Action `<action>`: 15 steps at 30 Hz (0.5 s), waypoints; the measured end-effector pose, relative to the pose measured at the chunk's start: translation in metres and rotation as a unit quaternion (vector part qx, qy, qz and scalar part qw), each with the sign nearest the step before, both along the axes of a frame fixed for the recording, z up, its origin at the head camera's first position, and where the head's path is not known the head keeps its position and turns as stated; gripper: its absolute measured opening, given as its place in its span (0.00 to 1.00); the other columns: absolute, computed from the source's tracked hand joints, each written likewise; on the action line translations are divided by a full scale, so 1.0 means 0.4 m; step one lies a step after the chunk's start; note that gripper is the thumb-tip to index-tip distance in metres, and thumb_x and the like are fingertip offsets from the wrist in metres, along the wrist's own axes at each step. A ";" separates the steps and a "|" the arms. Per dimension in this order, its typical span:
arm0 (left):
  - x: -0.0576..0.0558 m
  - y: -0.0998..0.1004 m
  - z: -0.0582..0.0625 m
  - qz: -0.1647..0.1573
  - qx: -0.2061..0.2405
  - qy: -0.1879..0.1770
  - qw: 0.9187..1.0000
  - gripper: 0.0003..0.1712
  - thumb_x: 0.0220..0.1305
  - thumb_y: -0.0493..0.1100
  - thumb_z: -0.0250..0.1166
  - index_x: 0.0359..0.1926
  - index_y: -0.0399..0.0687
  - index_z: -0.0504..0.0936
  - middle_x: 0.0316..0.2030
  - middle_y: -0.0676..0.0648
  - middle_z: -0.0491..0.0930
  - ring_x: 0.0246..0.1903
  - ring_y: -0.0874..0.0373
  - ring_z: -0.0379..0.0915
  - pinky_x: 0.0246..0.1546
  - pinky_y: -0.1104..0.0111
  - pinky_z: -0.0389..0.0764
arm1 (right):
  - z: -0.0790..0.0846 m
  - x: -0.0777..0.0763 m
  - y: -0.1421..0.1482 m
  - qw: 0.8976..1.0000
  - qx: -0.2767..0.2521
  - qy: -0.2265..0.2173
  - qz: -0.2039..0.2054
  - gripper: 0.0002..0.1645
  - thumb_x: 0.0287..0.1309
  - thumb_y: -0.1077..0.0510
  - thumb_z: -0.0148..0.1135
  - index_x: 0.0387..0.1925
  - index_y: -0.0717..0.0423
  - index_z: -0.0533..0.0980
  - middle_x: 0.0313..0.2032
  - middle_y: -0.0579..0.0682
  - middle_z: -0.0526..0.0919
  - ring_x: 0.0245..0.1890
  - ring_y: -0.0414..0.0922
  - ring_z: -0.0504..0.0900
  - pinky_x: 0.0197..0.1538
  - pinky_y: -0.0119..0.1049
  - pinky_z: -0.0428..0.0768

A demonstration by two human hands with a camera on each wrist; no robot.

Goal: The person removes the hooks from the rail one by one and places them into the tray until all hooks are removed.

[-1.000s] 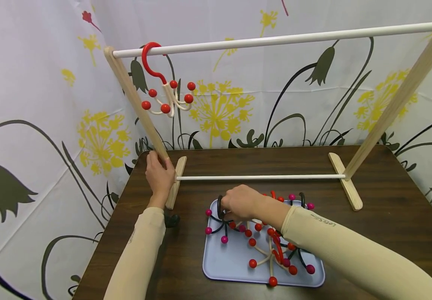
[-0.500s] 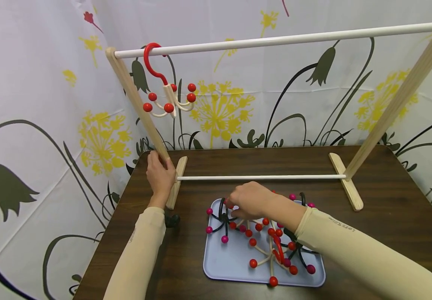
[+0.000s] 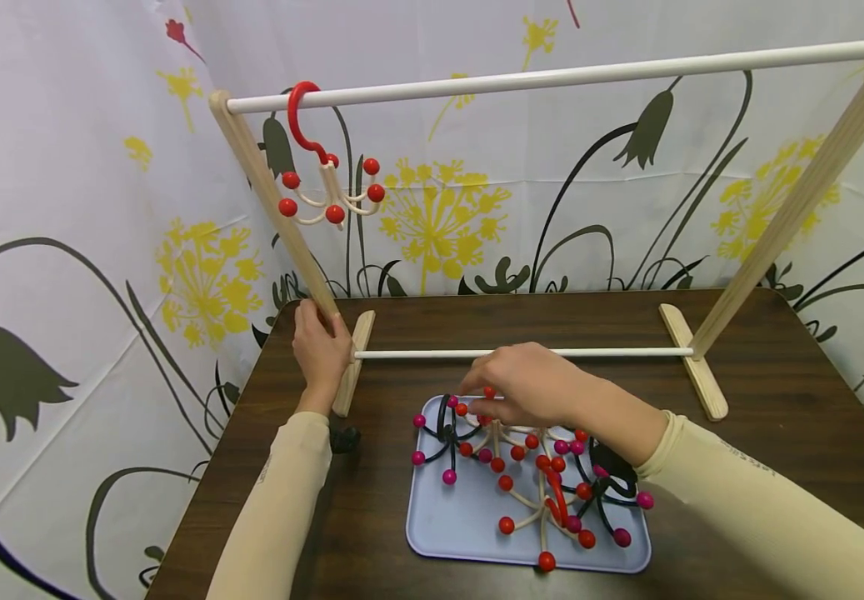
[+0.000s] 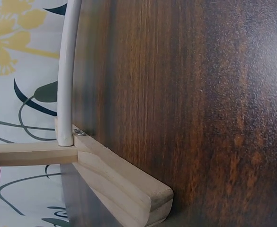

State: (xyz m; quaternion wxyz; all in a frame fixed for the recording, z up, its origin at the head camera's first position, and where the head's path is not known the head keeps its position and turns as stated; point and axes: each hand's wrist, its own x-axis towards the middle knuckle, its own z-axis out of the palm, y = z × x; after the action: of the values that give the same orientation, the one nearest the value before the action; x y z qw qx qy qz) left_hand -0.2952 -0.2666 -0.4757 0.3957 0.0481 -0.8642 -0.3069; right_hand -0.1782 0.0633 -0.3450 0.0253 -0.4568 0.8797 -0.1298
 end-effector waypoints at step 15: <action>-0.003 -0.003 -0.004 0.004 -0.001 -0.003 1.000 0.12 0.61 0.39 0.61 0.43 0.38 0.70 0.35 0.38 0.70 0.31 0.40 0.71 0.31 0.45 0.71 | 0.146 -0.124 -0.062 0.967 -0.241 -0.037 -0.078 0.14 0.64 0.53 0.64 0.48 0.54 0.83 0.44 0.44 0.86 0.45 0.38 0.81 0.49 0.35 0.77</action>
State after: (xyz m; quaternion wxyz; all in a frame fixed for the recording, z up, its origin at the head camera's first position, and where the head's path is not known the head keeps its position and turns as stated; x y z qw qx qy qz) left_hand -0.2965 -0.2678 -0.4773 0.3942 0.0520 -0.8656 -0.3044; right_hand -0.2277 0.0386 -0.2868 -0.0634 -0.3742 0.8538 -0.3563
